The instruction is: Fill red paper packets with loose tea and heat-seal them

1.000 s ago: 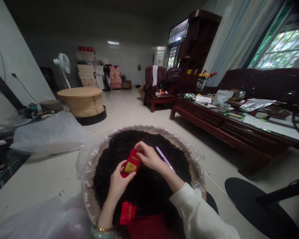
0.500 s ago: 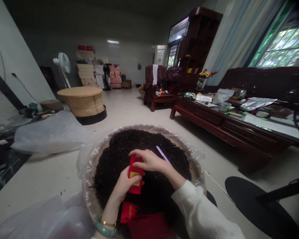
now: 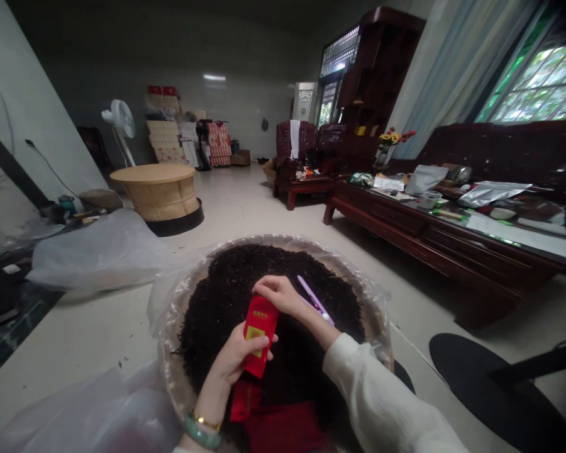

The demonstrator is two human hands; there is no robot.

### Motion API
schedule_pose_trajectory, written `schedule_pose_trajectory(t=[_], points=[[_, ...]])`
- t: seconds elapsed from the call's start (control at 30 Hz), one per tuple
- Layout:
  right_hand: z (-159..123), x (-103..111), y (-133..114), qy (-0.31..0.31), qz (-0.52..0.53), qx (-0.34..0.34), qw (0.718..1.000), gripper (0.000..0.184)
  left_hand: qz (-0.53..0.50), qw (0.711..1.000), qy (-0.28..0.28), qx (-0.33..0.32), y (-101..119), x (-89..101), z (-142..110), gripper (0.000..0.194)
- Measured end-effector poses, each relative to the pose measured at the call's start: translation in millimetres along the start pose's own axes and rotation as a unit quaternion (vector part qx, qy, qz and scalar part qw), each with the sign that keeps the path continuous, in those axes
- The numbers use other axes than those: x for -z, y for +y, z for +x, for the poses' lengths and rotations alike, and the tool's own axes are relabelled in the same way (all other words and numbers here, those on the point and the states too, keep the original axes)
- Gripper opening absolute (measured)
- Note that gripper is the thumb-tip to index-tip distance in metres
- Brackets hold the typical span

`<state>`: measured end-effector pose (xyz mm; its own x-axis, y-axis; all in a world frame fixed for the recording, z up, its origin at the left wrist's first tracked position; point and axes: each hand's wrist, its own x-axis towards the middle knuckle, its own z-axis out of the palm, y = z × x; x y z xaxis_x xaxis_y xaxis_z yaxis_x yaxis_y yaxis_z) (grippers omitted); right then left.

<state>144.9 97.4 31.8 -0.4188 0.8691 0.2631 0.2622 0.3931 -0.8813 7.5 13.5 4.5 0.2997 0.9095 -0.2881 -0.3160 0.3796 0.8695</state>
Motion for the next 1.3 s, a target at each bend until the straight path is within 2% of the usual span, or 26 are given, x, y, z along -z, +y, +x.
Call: schedule_pose_trajectory(t=[0.13, 0.23, 0.3, 0.4, 0.5, 0.57, 0.67, 0.73, 0.8, 0.9, 0.97, 1.13, 1.23, 1.3], points=[[12.0, 13.2, 7.2, 0.090, -0.065, -0.013, 0.994, 0.033, 0.023, 0.998, 0.051, -0.014, -2.6, 5.1, 0.1, 0.054], [8.5, 21.4, -0.7, 0.107, -0.104, 0.002, 0.989, 0.026, 0.054, 0.991, 0.109, -0.047, -4.9, 8.5, 2.0, 0.052], [1.4, 20.1, -10.0, 0.071, -0.133, 0.032, 0.988, 0.024, 0.102, 0.982, 0.137, -0.085, -5.7, 8.6, 3.6, 0.046], [-7.7, 10.8, -23.2, -0.020, -0.195, 0.063, 0.979, 0.030, 0.201, 0.954, 0.168, -0.147, -6.1, 5.6, 5.5, 0.036], [-9.9, 3.8, -31.8, -0.047, -0.273, 0.071, 0.958, 0.040, 0.254, 0.935, 0.186, -0.165, -6.3, 2.6, 5.5, 0.035], [-9.9, 3.9, -35.5, -0.054, -0.291, 0.083, 0.951, 0.038, 0.253, 0.935, 0.185, -0.164, -6.6, 2.0, 4.2, 0.037], [-10.6, 8.9, -38.2, -0.086, -0.258, 0.092, 0.958, 0.025, 0.214, 0.948, 0.175, -0.156, -8.2, 2.6, 1.2, 0.039], [-10.9, 12.8, -37.4, -0.130, -0.209, 0.051, 0.968, 0.020, 0.187, 0.957, 0.165, -0.146, -10.5, 2.4, -0.3, 0.041], [-10.3, 15.5, -34.3, -0.175, -0.153, -0.021, 0.972, 0.019, 0.171, 0.965, 0.151, -0.131, -13.3, 1.2, -1.0, 0.043], [-8.7, 16.7, -27.3, -0.204, -0.092, -0.084, 0.971, 0.021, 0.164, 0.969, 0.141, -0.115, -16.0, -1.6, -1.1, 0.046], [-8.8, 16.3, -23.2, -0.206, -0.067, -0.082, 0.973, 0.023, 0.165, 0.970, 0.134, -0.117, -15.6, -2.8, -2.1, 0.051], [-13.1, 18.8, -21.0, -0.195, -0.014, -0.064, 0.979, 0.023, 0.125, 0.987, 0.051, -0.085, -11.1, -0.5, -9.1, 0.073], [-14.3, 26.2, -25.9, -0.185, -0.029, -0.055, 0.981, 0.021, 0.114, 0.988, 0.055, -0.085, -10.2, 1.8, -12.3, 0.073], [-13.5, 32.0, -29.6, -0.221, -0.063, -0.045, 0.972, 0.026, 0.108, 0.989, 0.056, -0.082, -10.2, 1.2, -13.2, 0.071]])
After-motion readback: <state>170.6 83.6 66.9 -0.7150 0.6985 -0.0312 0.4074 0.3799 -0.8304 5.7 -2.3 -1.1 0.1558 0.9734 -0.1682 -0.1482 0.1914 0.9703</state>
